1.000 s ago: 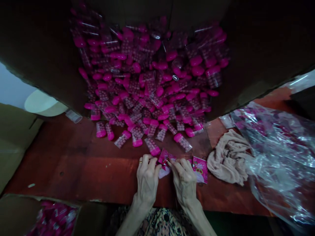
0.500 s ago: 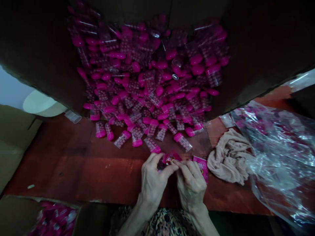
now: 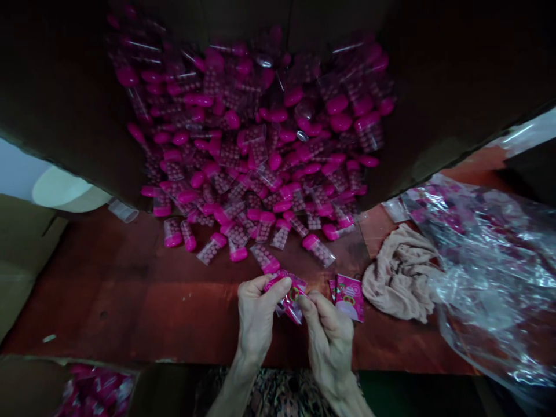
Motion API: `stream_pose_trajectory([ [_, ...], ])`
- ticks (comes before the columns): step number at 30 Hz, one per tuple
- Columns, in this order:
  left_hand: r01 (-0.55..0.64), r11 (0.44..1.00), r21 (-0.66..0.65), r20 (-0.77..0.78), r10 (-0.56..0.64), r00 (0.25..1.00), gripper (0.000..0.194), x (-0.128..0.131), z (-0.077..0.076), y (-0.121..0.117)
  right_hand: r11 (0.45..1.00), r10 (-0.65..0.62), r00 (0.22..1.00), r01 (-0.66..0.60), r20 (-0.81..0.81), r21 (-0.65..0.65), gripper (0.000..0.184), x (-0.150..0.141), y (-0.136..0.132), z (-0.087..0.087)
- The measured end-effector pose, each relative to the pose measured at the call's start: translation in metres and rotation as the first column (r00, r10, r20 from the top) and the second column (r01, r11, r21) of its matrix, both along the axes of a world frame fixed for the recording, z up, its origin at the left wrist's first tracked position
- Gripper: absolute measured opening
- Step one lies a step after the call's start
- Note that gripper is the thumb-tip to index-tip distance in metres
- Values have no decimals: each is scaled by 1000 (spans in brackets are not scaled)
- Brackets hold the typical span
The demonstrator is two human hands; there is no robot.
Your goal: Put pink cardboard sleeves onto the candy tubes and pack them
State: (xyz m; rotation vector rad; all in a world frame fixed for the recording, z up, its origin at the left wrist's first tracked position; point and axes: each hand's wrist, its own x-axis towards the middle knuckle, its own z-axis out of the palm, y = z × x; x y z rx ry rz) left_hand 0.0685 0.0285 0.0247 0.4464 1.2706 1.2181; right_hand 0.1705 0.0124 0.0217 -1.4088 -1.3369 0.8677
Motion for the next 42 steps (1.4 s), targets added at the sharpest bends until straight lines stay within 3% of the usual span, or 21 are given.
stream_pose_trajectory([
  [4,-45,999,-2,122,45,992,11,-6,7,1,989,59,994,-71,92,131,26,-3,4,9],
  [10,-291,954,-66,189,298,936,21,-26,20,9,960,188,973,-212,135,185,31,-8,20,16],
  [12,-345,935,-77,202,353,913,23,-35,20,11,950,198,942,-252,271,183,24,-12,35,12],
  [13,-361,929,-83,209,371,905,25,-39,20,12,940,214,885,-302,413,160,21,-14,43,10],
  [15,-392,914,-100,225,405,886,26,-45,18,14,892,307,632,-452,712,17,30,-20,59,6],
  [17,-413,902,-126,235,432,871,26,-51,17,15,836,378,414,-536,828,-114,37,-25,71,2],
  [19,-423,893,-157,234,450,862,26,-55,15,15,801,408,346,-580,845,-150,39,-29,78,-1],
  [23,-434,885,-169,254,464,848,25,-61,9,16,766,407,313,-629,858,-134,37,-34,81,-6],
  [28,-492,857,-154,258,516,817,26,-68,8,15,744,380,328,-663,865,-76,21,-41,87,-12],
  [32,-568,813,-131,234,582,779,24,-72,9,16,776,376,392,-629,840,-55,14,-32,79,-1],
  [34,-604,790,-106,202,612,765,23,-72,9,18,787,426,471,-613,772,-60,9,-24,68,9],
  [37,-636,769,-68,152,638,755,26,-69,8,20,810,531,675,-581,511,-74,11,-16,46,20],
  [39,-641,766,-41,130,640,757,28,-64,9,21,845,496,769,-534,403,-21,17,-15,33,22],
  [42,-626,780,-5,106,623,775,29,-58,12,21,879,443,841,-476,310,35,21,-17,20,19],
])
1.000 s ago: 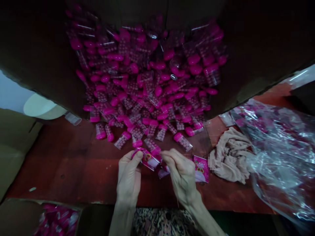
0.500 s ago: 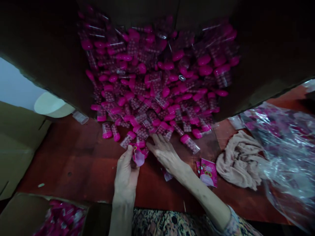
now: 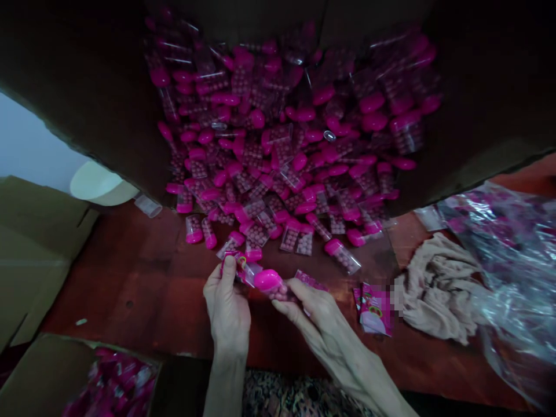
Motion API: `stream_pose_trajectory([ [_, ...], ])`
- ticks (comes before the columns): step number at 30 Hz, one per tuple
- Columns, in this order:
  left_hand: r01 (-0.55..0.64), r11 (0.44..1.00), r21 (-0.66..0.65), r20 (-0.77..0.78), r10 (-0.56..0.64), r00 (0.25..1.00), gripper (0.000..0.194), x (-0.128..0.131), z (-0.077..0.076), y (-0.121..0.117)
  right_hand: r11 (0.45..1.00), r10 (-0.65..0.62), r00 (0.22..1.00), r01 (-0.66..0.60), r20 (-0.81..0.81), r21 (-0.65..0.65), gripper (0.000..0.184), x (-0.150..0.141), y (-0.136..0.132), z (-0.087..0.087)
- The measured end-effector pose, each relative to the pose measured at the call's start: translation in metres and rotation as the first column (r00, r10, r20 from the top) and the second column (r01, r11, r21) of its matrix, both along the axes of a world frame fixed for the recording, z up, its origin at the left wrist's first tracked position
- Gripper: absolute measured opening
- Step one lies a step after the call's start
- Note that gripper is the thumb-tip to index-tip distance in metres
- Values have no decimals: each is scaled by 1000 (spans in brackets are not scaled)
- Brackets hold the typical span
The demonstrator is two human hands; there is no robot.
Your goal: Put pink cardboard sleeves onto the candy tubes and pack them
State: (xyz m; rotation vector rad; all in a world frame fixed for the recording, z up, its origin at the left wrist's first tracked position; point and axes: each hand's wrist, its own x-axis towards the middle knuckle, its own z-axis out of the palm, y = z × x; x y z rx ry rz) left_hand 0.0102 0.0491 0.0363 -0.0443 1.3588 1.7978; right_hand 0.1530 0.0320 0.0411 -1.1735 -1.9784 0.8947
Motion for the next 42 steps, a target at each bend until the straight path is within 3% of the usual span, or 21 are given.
stream_pose_trajectory([
  [7,34,999,5,-20,-34,999,25,9,2,-1,990,-103,992,95,-67,-106,19,-4,-9,1],
  [12,167,986,-12,162,-163,973,27,23,6,-5,955,-91,994,71,-58,-288,18,-11,-6,8],
  [19,375,927,-17,347,-346,872,33,29,9,-5,915,-146,985,99,-94,-391,18,-11,-5,3],
  [23,413,909,47,303,-407,862,36,30,12,-6,894,-163,979,96,-118,-438,20,-6,-6,2],
  [29,494,861,116,220,-508,833,18,32,9,-8,960,-226,968,203,-107,-193,12,-13,-11,-11],
  [31,515,848,126,212,-530,821,19,32,8,-7,944,-224,965,180,-139,-277,12,-12,-11,-12],
  [34,561,818,129,210,-575,791,24,32,9,-5,866,-233,942,87,-243,-493,15,-8,-9,-10],
  [37,600,782,167,182,-623,761,24,31,11,-5,816,-261,896,7,-359,-578,19,-4,-6,-7],
  [39,619,760,197,170,-649,742,22,30,11,-6,821,-256,887,-10,-385,-571,21,-4,-5,-7],
  [42,633,747,201,193,-664,722,20,30,9,-7,881,-222,926,56,-306,-469,16,-7,-6,-13],
])
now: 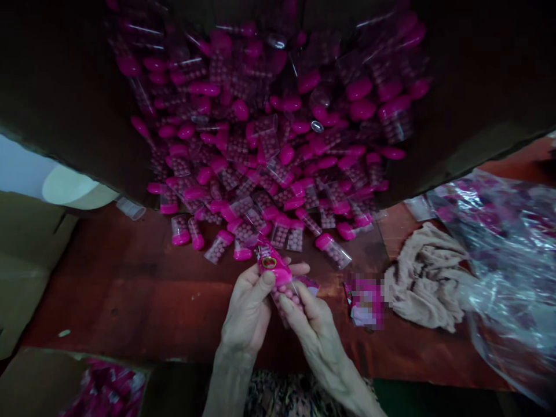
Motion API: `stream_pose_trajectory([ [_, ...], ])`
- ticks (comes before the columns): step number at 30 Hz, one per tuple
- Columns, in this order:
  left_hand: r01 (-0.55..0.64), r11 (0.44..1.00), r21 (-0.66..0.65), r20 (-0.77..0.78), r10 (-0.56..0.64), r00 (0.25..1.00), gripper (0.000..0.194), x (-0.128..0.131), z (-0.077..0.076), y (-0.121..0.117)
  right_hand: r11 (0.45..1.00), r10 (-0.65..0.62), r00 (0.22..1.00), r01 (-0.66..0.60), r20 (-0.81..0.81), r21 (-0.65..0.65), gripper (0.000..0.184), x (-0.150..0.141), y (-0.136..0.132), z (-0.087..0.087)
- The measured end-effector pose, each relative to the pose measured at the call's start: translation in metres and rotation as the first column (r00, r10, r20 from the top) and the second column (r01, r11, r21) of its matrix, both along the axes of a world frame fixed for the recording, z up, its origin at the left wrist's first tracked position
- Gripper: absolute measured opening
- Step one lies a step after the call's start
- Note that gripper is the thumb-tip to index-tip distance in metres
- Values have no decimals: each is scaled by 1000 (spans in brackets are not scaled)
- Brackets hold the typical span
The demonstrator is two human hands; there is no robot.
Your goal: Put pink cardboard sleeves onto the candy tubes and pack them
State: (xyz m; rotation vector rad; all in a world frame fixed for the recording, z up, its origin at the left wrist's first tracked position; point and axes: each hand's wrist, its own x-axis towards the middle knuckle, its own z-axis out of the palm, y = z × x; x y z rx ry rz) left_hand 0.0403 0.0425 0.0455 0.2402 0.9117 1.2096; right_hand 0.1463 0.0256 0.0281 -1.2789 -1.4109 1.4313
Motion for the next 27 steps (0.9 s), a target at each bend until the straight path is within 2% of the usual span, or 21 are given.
stream_pose_trajectory([
  [3,-2,1000,-30,-19,2,1000,17,3,-2,0,989,-55,987,33,149,146,12,-2,-3,-6],
  [5,-1,999,-39,-44,-1,999,17,5,-3,-2,986,-80,982,53,173,156,13,-1,-3,-5],
  [8,0,1000,-20,-85,-2,996,19,9,-2,-7,998,-46,991,40,124,50,17,1,-4,-1],
  [10,-41,999,-19,-125,38,991,21,12,0,-12,999,-31,996,32,81,-12,21,1,-5,2],
  [14,-151,984,-98,-219,126,968,26,20,5,-22,996,-84,996,84,43,3,16,-3,-10,4],
  [16,-180,976,-125,-230,148,962,27,22,7,-24,998,-66,998,66,-10,-17,15,-4,-10,4],
  [20,-194,975,-110,-180,172,968,26,15,10,-22,973,-12,974,-41,-225,-229,24,2,-6,4],
  [22,-200,976,-88,-213,178,961,24,11,10,-20,947,-9,952,-90,-307,-308,26,3,-5,6],
  [24,-216,974,-74,-282,188,941,22,11,10,-20,948,-32,952,-68,-305,-311,25,1,-5,8],
  [27,-234,968,-90,-311,196,930,22,17,8,-23,973,-111,976,69,-188,-219,23,-4,-7,15],
])
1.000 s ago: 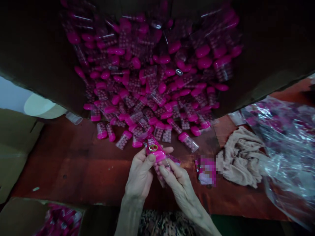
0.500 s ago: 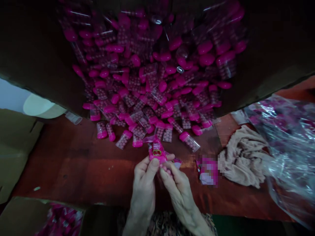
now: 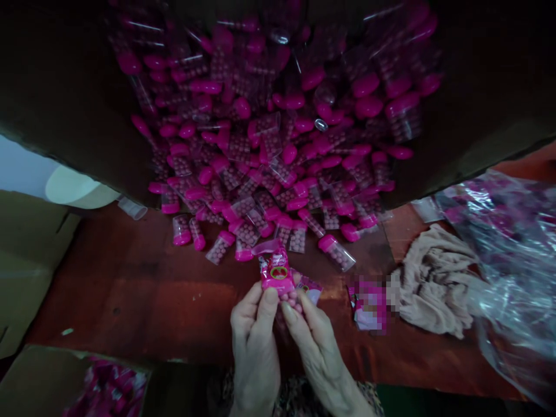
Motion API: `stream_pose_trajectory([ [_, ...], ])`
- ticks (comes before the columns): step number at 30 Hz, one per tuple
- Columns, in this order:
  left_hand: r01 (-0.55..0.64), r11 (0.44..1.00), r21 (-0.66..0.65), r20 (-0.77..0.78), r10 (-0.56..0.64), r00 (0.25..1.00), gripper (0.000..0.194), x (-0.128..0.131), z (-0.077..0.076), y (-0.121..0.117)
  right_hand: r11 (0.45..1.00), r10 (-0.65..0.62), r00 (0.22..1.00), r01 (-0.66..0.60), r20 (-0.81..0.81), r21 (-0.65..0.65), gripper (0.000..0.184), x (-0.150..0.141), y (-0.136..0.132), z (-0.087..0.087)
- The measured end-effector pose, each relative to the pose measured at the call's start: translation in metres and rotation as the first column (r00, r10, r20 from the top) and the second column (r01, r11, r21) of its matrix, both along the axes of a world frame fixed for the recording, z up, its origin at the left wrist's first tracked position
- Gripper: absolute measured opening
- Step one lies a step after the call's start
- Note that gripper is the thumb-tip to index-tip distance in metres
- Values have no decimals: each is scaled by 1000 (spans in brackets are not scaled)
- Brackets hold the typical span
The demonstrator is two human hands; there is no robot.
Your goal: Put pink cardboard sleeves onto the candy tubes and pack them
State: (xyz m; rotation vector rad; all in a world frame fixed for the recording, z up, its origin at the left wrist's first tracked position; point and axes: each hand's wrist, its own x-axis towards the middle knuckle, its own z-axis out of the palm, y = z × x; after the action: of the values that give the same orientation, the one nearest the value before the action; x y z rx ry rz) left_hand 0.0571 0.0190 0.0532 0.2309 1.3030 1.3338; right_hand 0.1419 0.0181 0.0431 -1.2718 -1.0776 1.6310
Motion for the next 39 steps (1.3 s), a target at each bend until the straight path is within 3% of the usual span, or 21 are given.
stream_pose_trajectory([
  [3,-28,999,-29,88,31,996,22,5,-1,-2,997,-44,997,39,67,71,21,-2,-1,6],
  [5,-38,999,-26,145,41,989,20,3,-1,-1,998,-24,999,22,39,52,21,0,0,6],
  [10,25,998,53,191,-35,981,34,-14,2,7,980,98,949,-145,-300,-139,24,7,8,-5],
  [13,48,997,63,102,-54,993,25,-19,2,10,962,144,901,-224,-410,-154,24,10,11,-13],
  [15,34,999,24,68,-35,997,17,-18,1,9,955,176,913,-249,-368,-163,24,12,10,-15],
  [18,-45,999,-29,76,47,996,16,-11,-1,4,970,157,979,-178,-134,-167,23,15,2,-13],
  [21,-47,999,-28,103,50,993,17,-3,-4,-2,995,84,990,-77,111,-69,25,14,-6,-5],
  [24,-44,999,-19,130,46,990,17,0,-4,-7,997,73,977,-79,198,22,27,9,-8,5],
  [29,-47,998,-40,133,52,990,20,-7,-3,-5,998,66,993,-65,103,-19,29,6,-2,5],
  [32,1,1000,-31,204,5,979,32,-18,-4,-1,974,169,978,-185,-123,-132,27,11,2,-5],
  [35,58,998,-19,216,-53,975,31,-26,-3,4,935,229,907,-305,-353,-179,27,13,4,-14],
  [37,60,998,-28,188,-54,981,25,-26,-3,4,936,223,911,-299,-346,-185,28,12,3,-16],
  [39,-2,998,-62,167,12,986,23,-23,-2,2,959,196,962,-228,-188,-169,27,9,0,-14],
])
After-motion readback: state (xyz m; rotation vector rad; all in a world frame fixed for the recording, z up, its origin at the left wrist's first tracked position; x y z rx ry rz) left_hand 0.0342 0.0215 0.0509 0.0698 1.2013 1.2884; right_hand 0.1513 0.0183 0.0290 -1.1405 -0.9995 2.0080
